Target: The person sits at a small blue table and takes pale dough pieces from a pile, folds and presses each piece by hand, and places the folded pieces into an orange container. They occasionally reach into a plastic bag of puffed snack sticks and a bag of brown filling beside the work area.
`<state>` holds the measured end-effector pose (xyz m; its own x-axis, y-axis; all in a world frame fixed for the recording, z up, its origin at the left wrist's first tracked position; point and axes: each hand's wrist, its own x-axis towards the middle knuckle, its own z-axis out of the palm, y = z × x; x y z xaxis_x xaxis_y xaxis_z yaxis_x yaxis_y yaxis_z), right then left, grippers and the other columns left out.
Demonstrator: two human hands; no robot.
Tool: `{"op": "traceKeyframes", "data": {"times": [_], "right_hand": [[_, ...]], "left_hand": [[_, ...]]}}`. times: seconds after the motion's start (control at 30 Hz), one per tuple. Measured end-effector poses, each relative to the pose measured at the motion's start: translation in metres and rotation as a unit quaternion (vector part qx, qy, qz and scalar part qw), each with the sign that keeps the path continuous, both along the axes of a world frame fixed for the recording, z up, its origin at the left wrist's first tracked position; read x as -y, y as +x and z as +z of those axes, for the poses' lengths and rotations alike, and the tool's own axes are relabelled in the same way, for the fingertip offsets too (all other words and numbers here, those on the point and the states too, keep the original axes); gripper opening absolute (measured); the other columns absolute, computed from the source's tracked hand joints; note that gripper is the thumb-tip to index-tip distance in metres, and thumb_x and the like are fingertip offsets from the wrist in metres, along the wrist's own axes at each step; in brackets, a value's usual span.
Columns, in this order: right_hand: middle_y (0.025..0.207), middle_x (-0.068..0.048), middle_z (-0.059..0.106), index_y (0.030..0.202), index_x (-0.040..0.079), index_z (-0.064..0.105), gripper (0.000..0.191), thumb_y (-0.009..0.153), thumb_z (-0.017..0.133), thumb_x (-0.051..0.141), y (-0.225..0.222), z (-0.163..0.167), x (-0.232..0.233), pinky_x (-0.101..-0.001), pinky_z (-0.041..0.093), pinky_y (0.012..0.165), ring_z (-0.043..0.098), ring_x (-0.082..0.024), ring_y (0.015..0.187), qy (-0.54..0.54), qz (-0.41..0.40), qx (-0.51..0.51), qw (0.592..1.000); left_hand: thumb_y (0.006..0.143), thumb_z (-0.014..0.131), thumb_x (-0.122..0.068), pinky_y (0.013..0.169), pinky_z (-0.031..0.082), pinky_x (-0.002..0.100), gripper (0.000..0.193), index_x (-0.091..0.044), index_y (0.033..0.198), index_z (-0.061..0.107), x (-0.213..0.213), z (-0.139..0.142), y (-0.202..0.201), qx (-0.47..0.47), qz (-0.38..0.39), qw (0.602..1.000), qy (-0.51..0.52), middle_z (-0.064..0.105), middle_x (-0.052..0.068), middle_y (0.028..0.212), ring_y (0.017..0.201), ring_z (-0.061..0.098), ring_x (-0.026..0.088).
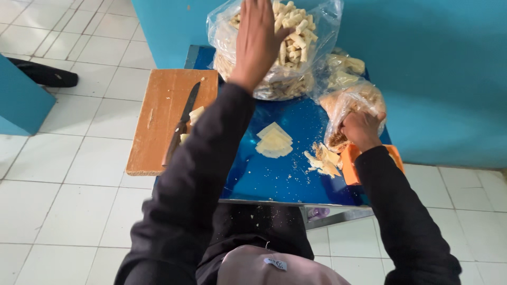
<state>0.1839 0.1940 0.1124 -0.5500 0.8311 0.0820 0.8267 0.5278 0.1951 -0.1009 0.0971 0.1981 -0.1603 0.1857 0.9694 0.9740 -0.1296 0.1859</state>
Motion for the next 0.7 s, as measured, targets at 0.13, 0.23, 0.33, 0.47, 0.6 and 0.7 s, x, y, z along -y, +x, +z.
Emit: {"op": "traceKeyframes", "data": {"times": [0.13,0.23,0.33,0.47,0.6,0.7], "right_hand": [[0.097,-0.014,0.078,0.093,0.015,0.082,0.015,0.09,0.066,0.013,0.001,-0.01,0.0,-0.0649,0.022,0.107,0.071,-0.032,0.102,0.03,0.005,0.017,0.999],[0.094,-0.015,0.077,0.086,0.01,0.082,0.015,0.087,0.067,0.006,0.002,-0.019,-0.016,-0.0598,0.029,0.103,0.071,-0.03,0.098,0.004,-0.022,0.05,0.999],[0.093,-0.012,0.078,0.087,0.01,0.08,0.011,0.087,0.069,0.014,0.007,-0.021,-0.025,-0.0476,0.042,0.092,0.073,-0.024,0.093,-0.071,0.079,-0.064,0.992],[0.092,-0.005,0.079,0.094,0.012,0.077,0.02,0.09,0.07,0.031,0.008,-0.021,0.0,-0.0266,0.061,0.074,0.078,-0.013,0.085,-0.183,0.305,-0.31,0.882],[0.089,0.0,0.079,0.095,0.016,0.078,0.013,0.092,0.074,0.028,-0.04,-0.043,0.068,-0.0282,0.06,0.071,0.076,-0.011,0.079,-0.239,0.247,-0.288,0.894],[0.075,-0.003,0.077,0.085,0.012,0.079,0.006,0.087,0.078,0.017,-0.059,-0.06,0.098,-0.0424,0.043,0.071,0.068,-0.022,0.076,-0.068,0.306,-0.236,0.92]], "left_hand": [[0.094,0.079,-0.028,0.087,0.054,0.048,0.063,0.003,0.14,0.048,0.068,-0.078,0.057,0.105,-0.016,0.981,-0.163,0.056,0.029,0.137,0.111,0.063,0.041],[0.084,0.079,-0.018,0.071,0.05,0.048,0.038,-0.004,0.112,0.056,0.122,-0.124,0.084,0.172,-0.057,0.943,-0.281,0.059,0.016,0.104,0.096,0.062,0.038],[0.081,0.08,-0.016,0.072,0.05,0.046,0.039,0.0,0.105,0.054,0.138,-0.151,0.091,0.181,-0.035,0.926,-0.328,0.052,0.017,0.102,0.094,0.056,0.037],[0.078,0.079,-0.01,0.075,0.049,0.046,0.037,0.001,0.104,0.055,0.141,-0.175,0.095,0.205,-0.046,0.92,-0.33,0.051,0.019,0.103,0.097,0.055,0.038],[0.081,0.076,-0.006,0.079,0.049,0.047,0.031,0.0,0.103,0.057,0.137,-0.185,0.097,0.219,-0.052,0.917,-0.33,0.053,0.017,0.105,0.099,0.055,0.038],[0.081,0.075,-0.005,0.079,0.05,0.047,0.029,0.0,0.103,0.057,0.134,-0.185,0.098,0.21,-0.047,0.923,-0.32,0.054,0.018,0.108,0.101,0.055,0.039]]}}
